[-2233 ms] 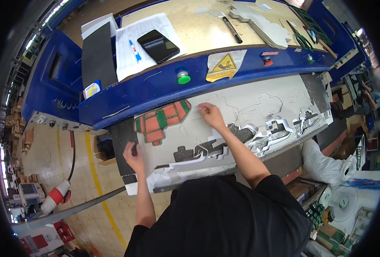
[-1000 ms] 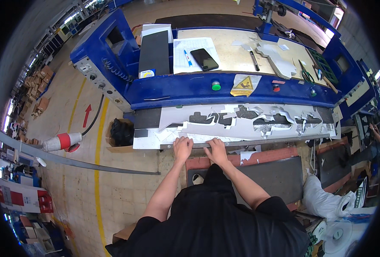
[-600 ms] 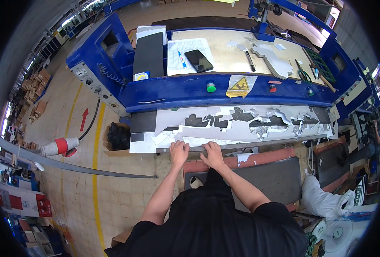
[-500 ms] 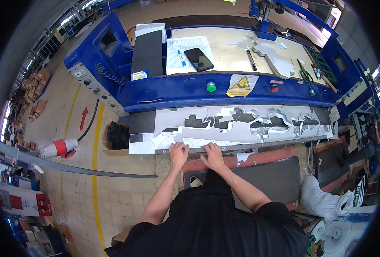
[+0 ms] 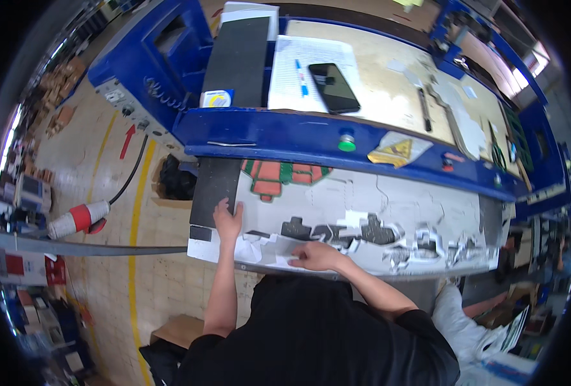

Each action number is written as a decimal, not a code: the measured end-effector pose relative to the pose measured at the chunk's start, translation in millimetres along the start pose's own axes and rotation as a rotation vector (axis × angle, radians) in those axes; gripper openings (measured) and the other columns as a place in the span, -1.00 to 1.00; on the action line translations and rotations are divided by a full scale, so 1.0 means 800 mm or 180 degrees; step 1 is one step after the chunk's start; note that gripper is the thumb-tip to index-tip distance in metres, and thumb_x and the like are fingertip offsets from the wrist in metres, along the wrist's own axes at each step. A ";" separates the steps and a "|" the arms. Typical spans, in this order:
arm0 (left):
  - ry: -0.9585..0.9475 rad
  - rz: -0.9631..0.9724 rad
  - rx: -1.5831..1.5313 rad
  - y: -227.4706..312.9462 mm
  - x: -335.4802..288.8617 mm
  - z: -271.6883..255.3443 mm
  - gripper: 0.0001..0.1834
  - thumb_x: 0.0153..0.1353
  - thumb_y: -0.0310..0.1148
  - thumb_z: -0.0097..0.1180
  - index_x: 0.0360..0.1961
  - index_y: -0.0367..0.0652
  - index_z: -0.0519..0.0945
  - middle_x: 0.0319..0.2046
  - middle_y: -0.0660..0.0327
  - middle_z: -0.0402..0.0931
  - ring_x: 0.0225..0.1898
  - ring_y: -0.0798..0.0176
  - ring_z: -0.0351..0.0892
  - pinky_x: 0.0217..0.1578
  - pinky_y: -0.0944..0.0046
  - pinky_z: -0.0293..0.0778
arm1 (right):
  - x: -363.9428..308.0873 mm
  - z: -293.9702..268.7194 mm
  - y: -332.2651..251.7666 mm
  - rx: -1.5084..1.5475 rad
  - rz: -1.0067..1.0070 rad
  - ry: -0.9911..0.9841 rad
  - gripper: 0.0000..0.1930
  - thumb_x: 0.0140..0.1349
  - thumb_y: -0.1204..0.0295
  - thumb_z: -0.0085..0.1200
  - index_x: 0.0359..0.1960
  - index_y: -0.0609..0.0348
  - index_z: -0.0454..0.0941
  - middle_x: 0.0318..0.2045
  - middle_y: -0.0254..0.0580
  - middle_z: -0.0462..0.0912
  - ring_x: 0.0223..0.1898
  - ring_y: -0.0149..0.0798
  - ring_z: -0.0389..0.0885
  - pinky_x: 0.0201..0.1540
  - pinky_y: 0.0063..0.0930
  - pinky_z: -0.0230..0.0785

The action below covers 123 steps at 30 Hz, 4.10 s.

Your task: Operating a press machine to cut shoe pattern pieces from a sheet of material.

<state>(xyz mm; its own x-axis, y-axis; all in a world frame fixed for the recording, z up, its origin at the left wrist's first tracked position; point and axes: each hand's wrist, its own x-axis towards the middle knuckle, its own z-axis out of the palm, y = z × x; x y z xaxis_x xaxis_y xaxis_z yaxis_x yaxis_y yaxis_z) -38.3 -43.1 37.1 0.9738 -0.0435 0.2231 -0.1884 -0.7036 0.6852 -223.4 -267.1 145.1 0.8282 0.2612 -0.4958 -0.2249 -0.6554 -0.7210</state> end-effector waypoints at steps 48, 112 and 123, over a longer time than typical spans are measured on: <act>-0.0819 0.0123 0.0273 0.000 0.160 0.064 -0.43 -0.02 0.10 0.36 0.00 0.11 0.62 0.08 0.17 0.40 0.19 0.00 0.26 0.19 -0.05 0.17 | 0.256 -0.072 -0.024 -0.1696 0.0424 0.1607 0.13 -0.27 -0.27 0.36 0.23 0.33 0.26 0.16 0.21 0.34 0.27 0.17 0.23 0.30 0.23 0.01; -0.1653 -0.1209 0.0230 0.081 0.032 0.049 -0.39 0.07 -0.23 0.13 0.13 -0.30 0.36 0.02 -0.16 0.52 0.12 -0.14 0.47 0.14 -0.05 0.30 | -0.139 -0.055 0.205 -0.0790 0.2135 0.2269 0.14 -0.45 0.11 0.52 0.33 0.02 0.25 0.08 0.08 0.39 0.18 0.14 0.34 0.16 0.07 0.28; -0.1594 -0.1003 -0.0751 0.053 0.049 0.075 -0.58 0.09 -0.24 0.11 -0.30 -0.51 0.62 -0.33 -0.07 0.65 -0.31 0.09 0.59 -0.28 0.05 0.45 | -0.149 -0.053 0.229 -0.0850 0.1888 0.2563 0.14 -0.50 0.11 0.53 0.32 0.02 0.29 -0.08 0.13 0.50 -0.01 0.21 0.50 0.07 -0.02 0.39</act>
<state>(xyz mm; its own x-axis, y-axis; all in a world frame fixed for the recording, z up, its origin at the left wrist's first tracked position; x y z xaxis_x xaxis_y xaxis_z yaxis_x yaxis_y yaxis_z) -0.3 -117.4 33.2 0.9177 -0.2265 -0.3264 0.1497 -0.5639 0.8122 -341.8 -448.4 92.7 0.7414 -0.6421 -0.1949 -0.6691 -0.6856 -0.2867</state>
